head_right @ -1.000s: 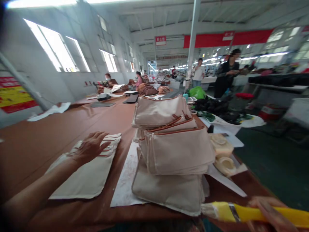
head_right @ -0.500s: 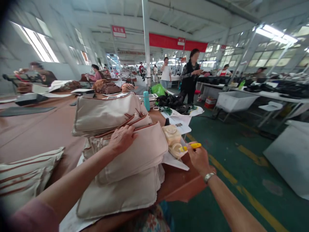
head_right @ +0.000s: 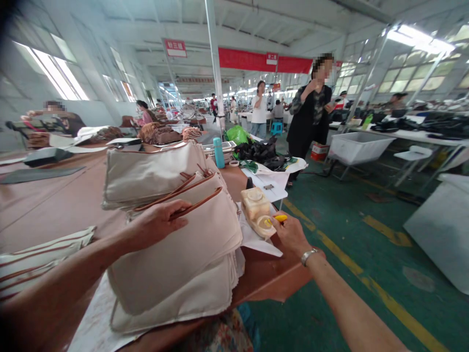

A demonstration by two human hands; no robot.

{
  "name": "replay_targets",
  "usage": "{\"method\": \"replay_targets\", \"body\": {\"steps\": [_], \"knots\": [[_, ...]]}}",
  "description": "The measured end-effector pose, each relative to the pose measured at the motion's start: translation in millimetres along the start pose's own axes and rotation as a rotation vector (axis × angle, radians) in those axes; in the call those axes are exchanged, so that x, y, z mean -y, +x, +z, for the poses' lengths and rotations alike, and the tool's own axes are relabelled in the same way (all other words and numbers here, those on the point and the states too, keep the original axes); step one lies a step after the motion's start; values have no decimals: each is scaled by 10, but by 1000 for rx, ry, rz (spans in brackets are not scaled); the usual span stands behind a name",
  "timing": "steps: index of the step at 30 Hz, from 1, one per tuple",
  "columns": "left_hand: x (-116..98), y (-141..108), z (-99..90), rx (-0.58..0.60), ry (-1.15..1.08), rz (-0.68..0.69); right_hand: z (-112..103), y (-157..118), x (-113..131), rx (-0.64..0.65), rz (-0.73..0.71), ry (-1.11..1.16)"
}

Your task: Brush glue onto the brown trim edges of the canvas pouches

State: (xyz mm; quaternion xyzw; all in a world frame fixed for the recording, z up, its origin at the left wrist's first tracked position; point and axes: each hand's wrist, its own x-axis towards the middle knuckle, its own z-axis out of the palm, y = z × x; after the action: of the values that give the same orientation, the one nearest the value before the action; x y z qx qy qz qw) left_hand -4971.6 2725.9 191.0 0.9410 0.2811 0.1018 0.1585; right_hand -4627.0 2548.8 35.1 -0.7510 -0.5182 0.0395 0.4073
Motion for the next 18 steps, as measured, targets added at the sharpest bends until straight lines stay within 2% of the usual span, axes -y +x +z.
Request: {"method": "replay_targets", "body": {"steps": [2,4,8,11,15,18], "knots": [[57,-60,-27,105,-53,-58,-53,-108,45,35,-67,10],[126,-132,22,162,3,-146,-98,-217,82,57,-127,13],[167,-312,253,93,208,-277,-117,-360,81,-11,-132,5],[85,-420,431,25,220,-334,-84,-418,67,-52,-91,-1],[-37,-484,618,-56,134,-351,-135,-510,266,-144,74,19],[-78,-517,712,-54,10,-321,-221,-587,634,-262,258,302]]}}
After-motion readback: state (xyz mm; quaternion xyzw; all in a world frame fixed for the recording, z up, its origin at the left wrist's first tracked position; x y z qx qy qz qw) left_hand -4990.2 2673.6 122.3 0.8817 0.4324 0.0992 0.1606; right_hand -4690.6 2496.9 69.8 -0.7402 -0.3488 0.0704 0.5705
